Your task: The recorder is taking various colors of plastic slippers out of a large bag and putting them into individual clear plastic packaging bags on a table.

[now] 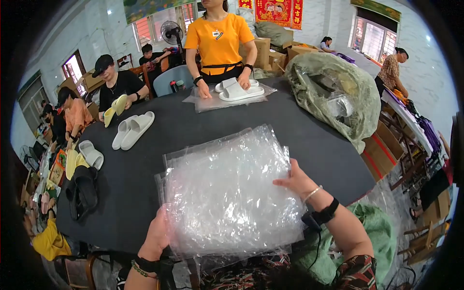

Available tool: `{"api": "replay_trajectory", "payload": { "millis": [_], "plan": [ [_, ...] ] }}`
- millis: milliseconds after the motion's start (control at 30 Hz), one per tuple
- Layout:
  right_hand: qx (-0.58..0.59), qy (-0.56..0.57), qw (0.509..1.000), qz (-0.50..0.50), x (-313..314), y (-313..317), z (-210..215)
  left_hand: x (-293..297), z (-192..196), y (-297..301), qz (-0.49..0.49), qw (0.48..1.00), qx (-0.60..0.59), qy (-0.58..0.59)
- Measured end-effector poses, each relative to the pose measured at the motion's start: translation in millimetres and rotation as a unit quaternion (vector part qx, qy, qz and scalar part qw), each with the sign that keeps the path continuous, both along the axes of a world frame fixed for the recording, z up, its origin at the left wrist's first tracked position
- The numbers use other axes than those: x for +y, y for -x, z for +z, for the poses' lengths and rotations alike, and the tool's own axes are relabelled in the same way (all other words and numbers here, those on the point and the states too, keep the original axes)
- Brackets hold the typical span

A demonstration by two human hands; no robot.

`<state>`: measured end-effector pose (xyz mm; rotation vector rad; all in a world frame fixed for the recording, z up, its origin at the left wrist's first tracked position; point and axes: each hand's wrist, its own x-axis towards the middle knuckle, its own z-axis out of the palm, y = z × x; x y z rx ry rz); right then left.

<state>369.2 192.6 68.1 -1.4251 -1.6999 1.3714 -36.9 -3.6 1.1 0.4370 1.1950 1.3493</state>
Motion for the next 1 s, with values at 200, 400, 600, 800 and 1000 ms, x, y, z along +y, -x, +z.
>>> {"api": "replay_trajectory", "payload": {
  "millis": [200, 400, 600, 800, 1000],
  "plan": [
    [-0.048, -0.061, 0.996, 0.044, 34.4, 23.2, 11.3, 5.3, 26.2, 8.1, 0.065, 0.994, 0.088, 0.027],
    [-0.268, -0.19, 0.944, 0.037, 82.7, 65.6, -44.8, 30.9, 6.5, 24.0, 0.085, 0.992, 0.093, -0.021],
    [-0.175, -0.196, 0.964, 0.044, 93.3, 60.4, -55.9, 32.0, 15.8, 20.3, 0.062, 0.991, 0.119, -0.018],
    [-0.175, -0.152, 0.973, 0.012, 41.4, 33.0, 20.0, 8.3, 46.6, -10.8, 0.09, 0.903, 0.42, -0.009],
    [-0.148, -0.081, 0.984, -0.053, 31.2, -24.6, -22.5, -50.5, 64.7, -109.3, -0.035, 0.507, 0.806, -0.302]
  ]
}}
